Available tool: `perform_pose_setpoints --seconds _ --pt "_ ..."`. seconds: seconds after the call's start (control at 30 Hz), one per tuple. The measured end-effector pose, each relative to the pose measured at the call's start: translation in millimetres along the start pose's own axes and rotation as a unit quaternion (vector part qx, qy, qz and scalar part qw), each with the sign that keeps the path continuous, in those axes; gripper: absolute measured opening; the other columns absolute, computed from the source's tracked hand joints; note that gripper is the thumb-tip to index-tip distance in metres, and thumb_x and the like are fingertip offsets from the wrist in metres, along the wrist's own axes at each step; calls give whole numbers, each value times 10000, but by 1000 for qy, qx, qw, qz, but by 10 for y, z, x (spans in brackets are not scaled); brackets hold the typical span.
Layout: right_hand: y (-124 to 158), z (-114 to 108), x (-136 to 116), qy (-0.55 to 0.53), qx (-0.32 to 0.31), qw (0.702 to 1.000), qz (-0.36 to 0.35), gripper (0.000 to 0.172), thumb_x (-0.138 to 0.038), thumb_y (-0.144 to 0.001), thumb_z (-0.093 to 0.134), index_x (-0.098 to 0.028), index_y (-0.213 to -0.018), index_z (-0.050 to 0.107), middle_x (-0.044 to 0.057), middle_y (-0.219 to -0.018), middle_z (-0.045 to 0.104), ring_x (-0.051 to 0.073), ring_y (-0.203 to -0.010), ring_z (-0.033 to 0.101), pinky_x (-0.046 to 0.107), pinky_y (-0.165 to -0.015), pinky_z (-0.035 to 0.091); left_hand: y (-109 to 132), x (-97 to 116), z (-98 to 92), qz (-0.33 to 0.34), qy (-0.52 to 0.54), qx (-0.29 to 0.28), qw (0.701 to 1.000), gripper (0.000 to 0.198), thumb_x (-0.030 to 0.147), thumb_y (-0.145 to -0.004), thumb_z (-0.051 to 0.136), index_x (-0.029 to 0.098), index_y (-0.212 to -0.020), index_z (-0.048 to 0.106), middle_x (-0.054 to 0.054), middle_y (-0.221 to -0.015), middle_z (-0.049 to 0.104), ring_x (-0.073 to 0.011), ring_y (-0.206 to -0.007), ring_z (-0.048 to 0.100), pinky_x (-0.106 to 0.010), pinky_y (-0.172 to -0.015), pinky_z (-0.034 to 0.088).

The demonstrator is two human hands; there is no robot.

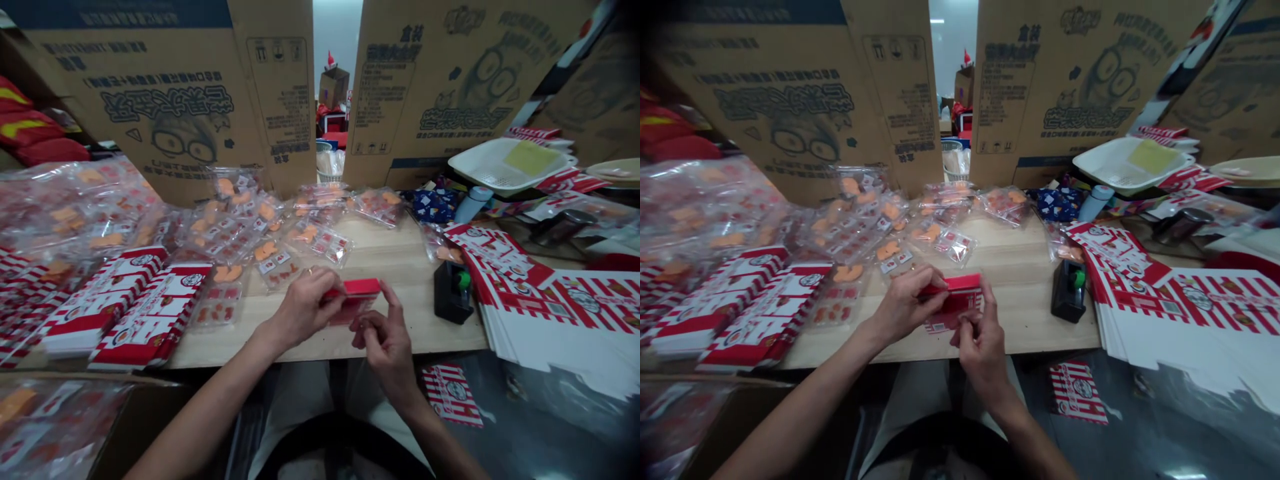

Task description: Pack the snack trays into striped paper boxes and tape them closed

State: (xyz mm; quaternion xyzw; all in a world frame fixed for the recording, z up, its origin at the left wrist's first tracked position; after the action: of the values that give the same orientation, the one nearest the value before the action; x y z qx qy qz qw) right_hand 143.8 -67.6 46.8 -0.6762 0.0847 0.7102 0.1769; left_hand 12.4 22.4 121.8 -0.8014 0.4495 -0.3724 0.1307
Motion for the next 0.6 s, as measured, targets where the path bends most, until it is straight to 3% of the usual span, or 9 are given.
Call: perform_pose_setpoints --seconds 0.07,0.17,0.27,0.33,0.4,0.47,0.53,0.6 --pt "52 -171 57 10 27 1000 -1 754 -250 -896 567 -251 -1569 227 -42 -729 640 143 -540 552 288 -558 499 139 46 -27 55 -3 -14 998 64 145 -940 565 194 -957 602 -60 -970 719 -173 -895 667 -319 -845 491" --pt "49 -516 210 16 82 996 16 653 -295 -879 603 -210 -1477 352 -36 -712 627 137 -535 515 267 -537 457 544 26 -24 94 -46 -77 991 255 55 -915 511 209 -1096 605 -85 -1169 719 -199 -1103 649 -376 -1000 435" --pt "-58 -818 452 69 84 993 53 496 -302 -843 614 -190 -1315 511 -11 -751 637 146 -565 528 277 -554 457 1028 -148 28 19 -89 -161 983 416 -15 -808 484 202 -1137 616 -100 -1231 692 -236 -1160 621 -433 -1023 423" --pt "-182 -886 595 163 52 984 48 368 -286 -846 575 -185 -1198 601 28 -805 662 177 -640 584 316 -624 499 1251 -272 77 -47 -108 -162 980 440 -22 -778 472 182 -1135 628 -119 -1221 683 -250 -1161 619 -457 -1018 438" --pt "-343 -772 671 273 -8 962 -17 323 -255 -877 507 -185 -1153 658 85 -946 709 229 -827 659 382 -789 541 1324 -360 165 -98 -131 -125 978 393 12 -845 458 170 -1155 640 -138 -1244 671 -256 -1198 607 -464 -1031 447" --pt "-509 -472 708 360 -106 919 -120 397 -222 -919 439 -189 -1244 665 130 -1216 696 273 -1126 640 447 -1007 491 1263 -422 332 -135 -163 -108 971 352 119 -951 449 162 -1251 628 -164 -1371 616 -277 -1307 551 -475 -1082 429" --pt "-649 -90 769 420 -220 856 -206 480 -224 -963 401 -185 -1404 587 134 -1494 542 291 -1394 471 490 -1166 358 1145 -495 558 -169 -203 -133 955 422 270 -1011 448 138 -1398 551 -189 -1531 488 -324 -1447 422 -507 -1158 365" --pt "-764 234 888 471 -298 796 -237 526 -264 -1006 375 -154 -1509 482 135 -1627 366 302 -1517 295 522 -1231 235 1056 -602 767 -212 -241 -170 932 579 396 -1016 445 94 -1511 430 -211 -1621 353 -375 -1525 281 -552 -1207 286"
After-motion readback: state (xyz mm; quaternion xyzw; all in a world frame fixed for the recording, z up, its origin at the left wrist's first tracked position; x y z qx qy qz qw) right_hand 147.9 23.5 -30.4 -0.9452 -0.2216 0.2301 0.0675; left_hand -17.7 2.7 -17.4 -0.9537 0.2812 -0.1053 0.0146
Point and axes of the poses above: each hand's wrist, its own y-axis away from the middle knuckle, its own z-axis out of the palm, x = y × z, the point moved 3 cm from there along -y, towards the middle knuckle
